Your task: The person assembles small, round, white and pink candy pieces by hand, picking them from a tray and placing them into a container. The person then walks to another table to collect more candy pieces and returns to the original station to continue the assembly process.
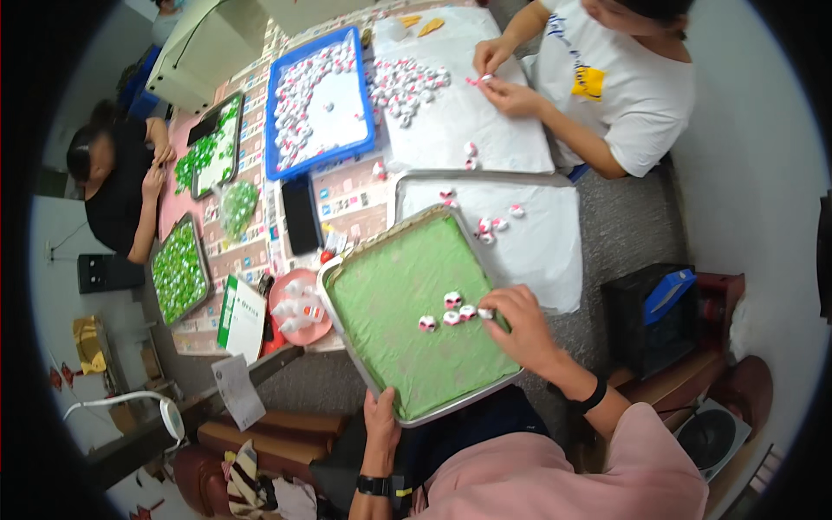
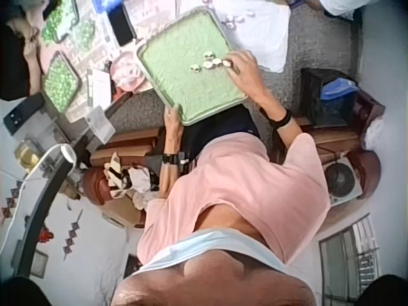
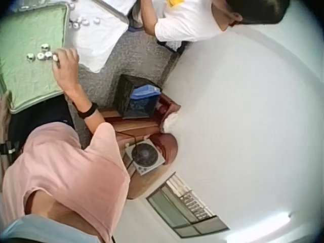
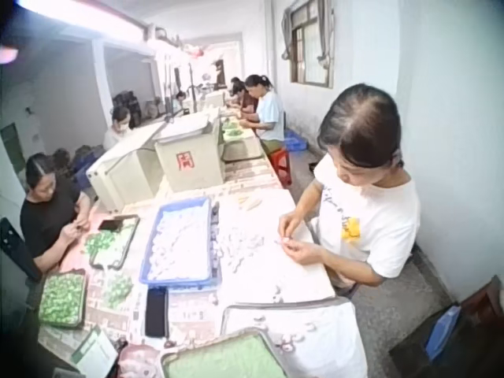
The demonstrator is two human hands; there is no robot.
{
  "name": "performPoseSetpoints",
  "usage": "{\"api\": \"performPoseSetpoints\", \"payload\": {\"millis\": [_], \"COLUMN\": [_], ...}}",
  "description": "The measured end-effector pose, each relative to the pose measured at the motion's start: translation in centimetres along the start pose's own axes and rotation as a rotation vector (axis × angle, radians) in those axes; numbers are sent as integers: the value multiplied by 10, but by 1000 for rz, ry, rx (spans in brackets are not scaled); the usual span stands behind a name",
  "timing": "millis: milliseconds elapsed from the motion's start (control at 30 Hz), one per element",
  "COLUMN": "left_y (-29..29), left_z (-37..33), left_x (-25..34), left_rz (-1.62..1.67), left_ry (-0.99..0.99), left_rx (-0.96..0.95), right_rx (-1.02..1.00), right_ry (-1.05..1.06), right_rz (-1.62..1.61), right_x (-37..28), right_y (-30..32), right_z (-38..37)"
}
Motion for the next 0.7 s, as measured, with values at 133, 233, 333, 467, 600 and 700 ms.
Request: {"api": "performPoseSetpoints", "payload": {"millis": [133, 233, 333, 467, 600, 700], "left_y": [-9, -7, -6, -5, -4, -1], "left_z": [3, 1, -2, 0, 2, 3], "left_x": [4, 3, 6, 9, 10, 9], "left_rz": [50, 48, 33, 19, 23, 31], "left_ry": [-23, -20, -26, -27, -48, -49], "left_rx": [-15, 4, 7, 18, 4, 14], "right_rx": [18, 19, -4, -18, 20, 99], "right_ry": [43, 37, 73, 99, 84, 46], "right_rz": [81, 97, 92, 24, -70, -60], "right_x": [-8, -6, -6, -8, 0, 14], "right_y": [9, 7, 6, 5, 8, 17], "right_z": [-3, -2, -3, -4, -6, -13]}}
Point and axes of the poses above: each hand's wrist, its own z-axis away from the middle knuckle, its own y-axis out of the back of the hand, x = y × z, the point moved 4 cm from there along -z, towards the middle knuckle, and after that the axes turned 9 degrees about z, right-handed, at the moved point
